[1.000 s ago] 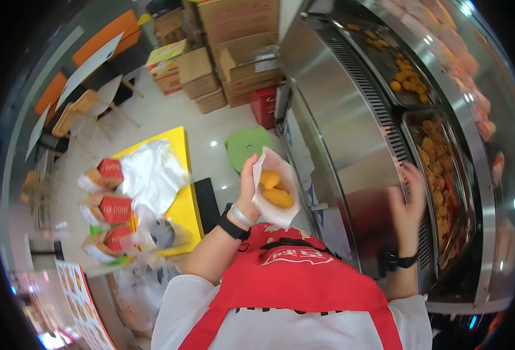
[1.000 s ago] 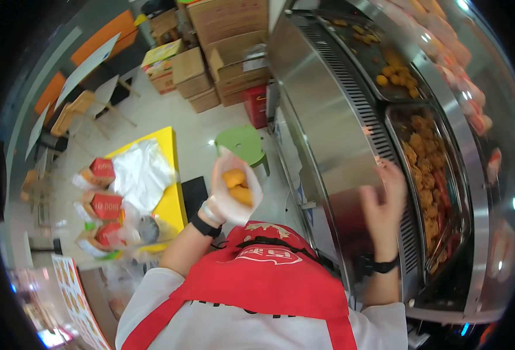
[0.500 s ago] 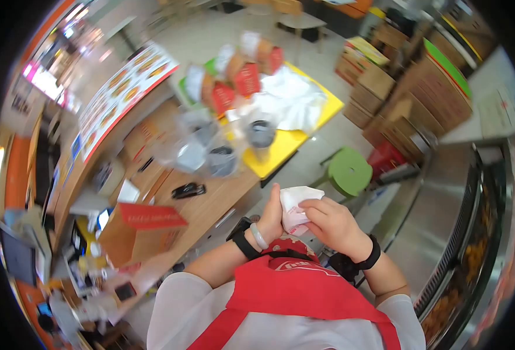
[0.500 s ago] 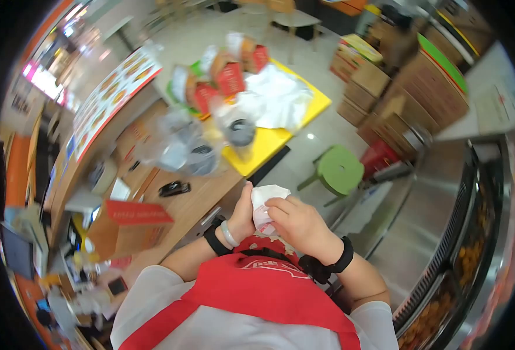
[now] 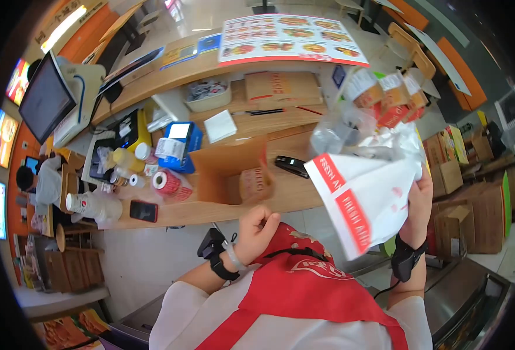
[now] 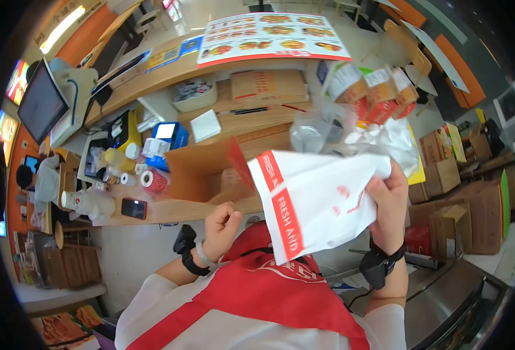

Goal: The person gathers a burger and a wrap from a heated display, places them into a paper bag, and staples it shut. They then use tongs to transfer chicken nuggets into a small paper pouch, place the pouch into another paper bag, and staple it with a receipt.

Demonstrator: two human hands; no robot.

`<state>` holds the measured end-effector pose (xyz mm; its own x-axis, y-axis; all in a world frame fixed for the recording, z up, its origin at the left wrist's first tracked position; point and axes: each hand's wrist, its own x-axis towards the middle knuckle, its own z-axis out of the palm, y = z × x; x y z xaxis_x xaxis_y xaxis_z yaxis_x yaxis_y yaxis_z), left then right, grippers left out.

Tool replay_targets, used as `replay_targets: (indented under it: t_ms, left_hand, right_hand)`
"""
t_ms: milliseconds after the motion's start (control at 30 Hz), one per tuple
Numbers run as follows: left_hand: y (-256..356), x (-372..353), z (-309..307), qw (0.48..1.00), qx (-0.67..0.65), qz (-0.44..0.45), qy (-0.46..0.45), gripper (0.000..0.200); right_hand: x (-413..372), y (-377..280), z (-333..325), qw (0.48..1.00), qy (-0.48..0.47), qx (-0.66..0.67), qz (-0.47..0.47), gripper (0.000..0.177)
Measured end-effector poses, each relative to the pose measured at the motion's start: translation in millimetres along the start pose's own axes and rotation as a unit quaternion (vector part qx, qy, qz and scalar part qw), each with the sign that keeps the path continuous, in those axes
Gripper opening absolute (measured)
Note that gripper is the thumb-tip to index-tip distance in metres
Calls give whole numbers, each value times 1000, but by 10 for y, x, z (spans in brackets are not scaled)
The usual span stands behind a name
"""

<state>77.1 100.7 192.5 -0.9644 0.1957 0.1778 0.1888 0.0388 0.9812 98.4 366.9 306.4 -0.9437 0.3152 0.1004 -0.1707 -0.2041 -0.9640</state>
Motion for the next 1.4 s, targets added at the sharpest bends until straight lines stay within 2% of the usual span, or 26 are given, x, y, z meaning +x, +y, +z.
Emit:
replay_targets:
  t_ms: [67,100,133,200,233,267,333,400,467,533,567,600,667,733,800,900,933,1000,1067,1133,1200,1267,1300,1333,1367,1400]
  left_hand:
    - [56,3,-314,995,28,-41,-84,19]
    - [-105,-1,-448,984,48,-90,-143,21]
    - [-209,-15,-552,984,46,-95,-140,21]
    - [-346,-23,-716,936,131,-181,-273,22]
    - [-377,-9,-789,930,140,-174,-291,25]
    - [-426,4,-850,931,139,-175,-288,25]
    - [-569,-20,-941,932,143,-180,-278,24]
    - [-746,-31,-1016,926,117,-204,-295,24]
    - [-1047,-63,-1023,916,93,-225,-318,27]
    - [-1371,-96,-925,934,-53,-142,-325,38]
    - [-1159,26,-959,918,-81,-185,-341,46]
    - [-1403,28,-859,911,-83,-181,-361,46]
    - [-2056,-80,-606,933,73,-39,-351,45]
    - [-1996,-6,-577,922,161,-6,-352,44]
    - [-1910,31,-645,895,264,16,-360,43]
    - [-1813,52,-663,845,364,46,-389,42]
    - [-1791,84,-598,847,331,27,-415,42]
    - [-1838,129,-388,876,147,-94,-449,39]
    - [-1784,4,-113,916,66,-215,-332,37]
    - [-1596,111,113,912,75,-243,-322,36]
    - [-1272,245,314,907,85,-273,-308,35]
    - [-938,398,516,871,11,-388,-302,32]
    - [-961,407,560,888,33,-339,-309,31]
    - [-928,408,618,889,37,-343,-301,31]
    - [-880,413,670,898,53,-328,-288,31]
    - [-846,411,712,907,68,-314,-273,31]
  right_hand:
    - [224,6,485,998,10,49,46,27]
    - [333,36,706,996,-40,32,79,26]
    - [425,82,911,990,-89,16,112,25]
    - [578,235,1266,972,-171,-108,119,21]
    - [605,325,1465,960,-196,-178,93,16]
    - [669,488,1544,910,-239,-339,10,13]
    - [677,592,1835,765,-330,-503,-231,12]
    - [678,845,1995,726,-414,-498,-231,14]
    - [665,1149,2056,712,-440,-500,-222,19]
    - [638,1248,2041,716,-443,-488,-230,7]
    - [624,1259,2003,697,-438,-516,-237,14]
    - [602,1200,1957,700,-423,-527,-229,14]
    - [568,994,1853,792,-353,-412,-279,17]
    - [583,830,1495,802,-313,-427,-277,19]
    - [589,680,1056,825,-117,-457,-311,14]
    - [594,526,240,843,192,-424,-269,11]
    - [632,540,-102,838,288,-379,-266,12]
    - [669,554,-737,819,420,-263,-288,15]
    - [684,794,-1531,796,474,-212,-310,14]
    - [671,1191,-2283,844,481,-183,-152,12]
    - [722,1466,-2517,908,389,-155,11,12]
    - [879,1724,-2651,958,213,-140,134,16]
    - [967,1868,-2689,970,133,-152,136,17]
    - [1050,1985,-2702,976,50,-163,137,18]
    - [1143,1903,-2601,977,42,-157,140,18]
    - [1247,1776,-2521,915,-92,-386,74,22]
